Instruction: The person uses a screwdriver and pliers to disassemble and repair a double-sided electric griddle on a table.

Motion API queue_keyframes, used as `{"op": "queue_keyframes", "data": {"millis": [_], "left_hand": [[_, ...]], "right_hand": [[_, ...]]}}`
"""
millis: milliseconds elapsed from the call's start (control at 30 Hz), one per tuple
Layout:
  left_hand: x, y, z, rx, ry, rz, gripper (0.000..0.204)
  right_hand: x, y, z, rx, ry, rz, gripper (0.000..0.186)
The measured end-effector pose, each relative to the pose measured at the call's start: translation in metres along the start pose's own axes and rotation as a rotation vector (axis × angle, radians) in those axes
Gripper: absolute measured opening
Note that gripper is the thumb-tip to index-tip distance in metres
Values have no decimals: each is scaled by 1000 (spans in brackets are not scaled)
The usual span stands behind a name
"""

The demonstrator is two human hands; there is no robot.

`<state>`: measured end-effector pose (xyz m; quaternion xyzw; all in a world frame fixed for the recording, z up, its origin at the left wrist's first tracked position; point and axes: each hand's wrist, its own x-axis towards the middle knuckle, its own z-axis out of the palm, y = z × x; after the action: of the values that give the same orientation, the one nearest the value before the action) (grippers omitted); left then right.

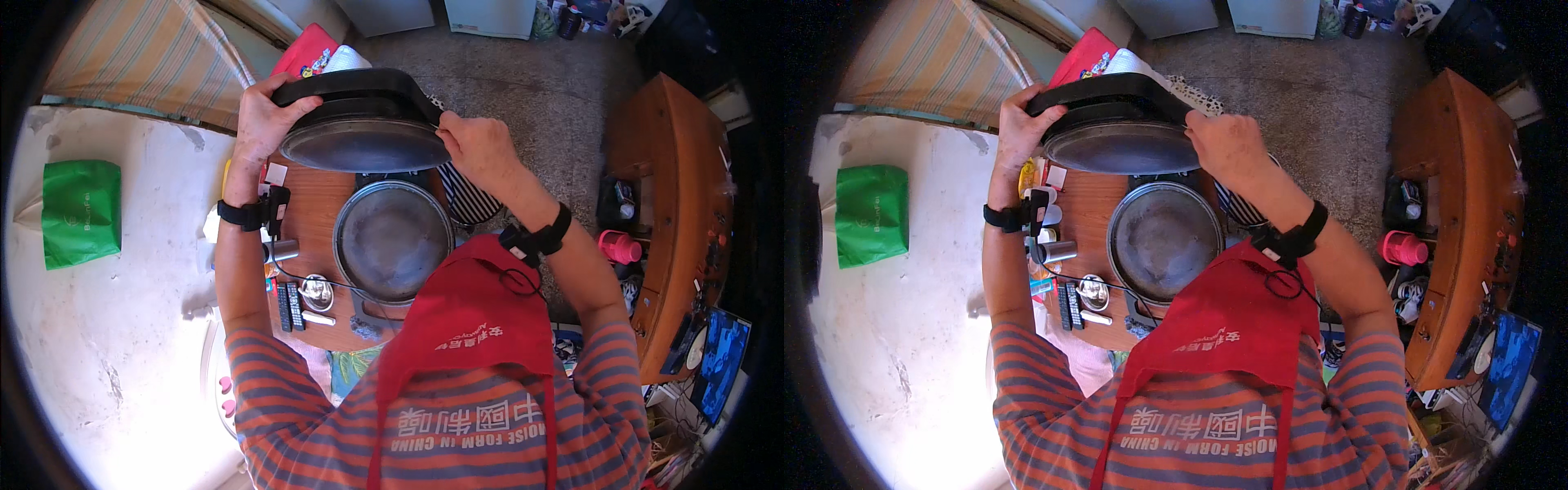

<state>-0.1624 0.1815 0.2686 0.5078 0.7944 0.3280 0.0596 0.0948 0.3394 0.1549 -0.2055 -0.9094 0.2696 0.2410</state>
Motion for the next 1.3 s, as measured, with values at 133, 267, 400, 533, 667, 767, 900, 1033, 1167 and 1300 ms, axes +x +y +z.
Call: {"op": "queue_keyframes", "data": {"millis": [133, 267, 400, 533, 667, 767, 900, 1033, 1167, 1300], "left_hand": [[3, -6, 5, 60, 37, 11, 42], [7, -19, 8, 64, 112, 37, 45], [11, -17, 5, 18, 11, 29, 40], [8, -11, -4, -1, -104, -34, 37], [-6, -12, -1, 13, 18, 57, 48], [-30, 12, 20, 362, 627, 376, 66], [-83, 19, 65, 317, 618, 372, 50], [-92, 24, 92, 354, 485, 259, 45], [-97, 9, 97, 379, 505, 320, 47], [-104, 8, 102, 394, 525, 303, 48]], "right_hand": [[17, 15, -8, 1, -74, -120, 14], [35, 26, -17, 235, -279, -168, 14], [61, 29, -32, 402, -673, 8, 17], [78, 31, -35, 497, -860, 31, 20], [80, 32, -26, 511, -842, 34, 21], [79, 32, -23, 517, -824, -39, 21], [80, 17, -24, 489, -825, -44, 22], [83, 8, -22, 499, -859, -52, 22], [83, 6, -21, 494, -870, -75, 22], [83, 2, -21, 503, -901, -47, 21]]}}
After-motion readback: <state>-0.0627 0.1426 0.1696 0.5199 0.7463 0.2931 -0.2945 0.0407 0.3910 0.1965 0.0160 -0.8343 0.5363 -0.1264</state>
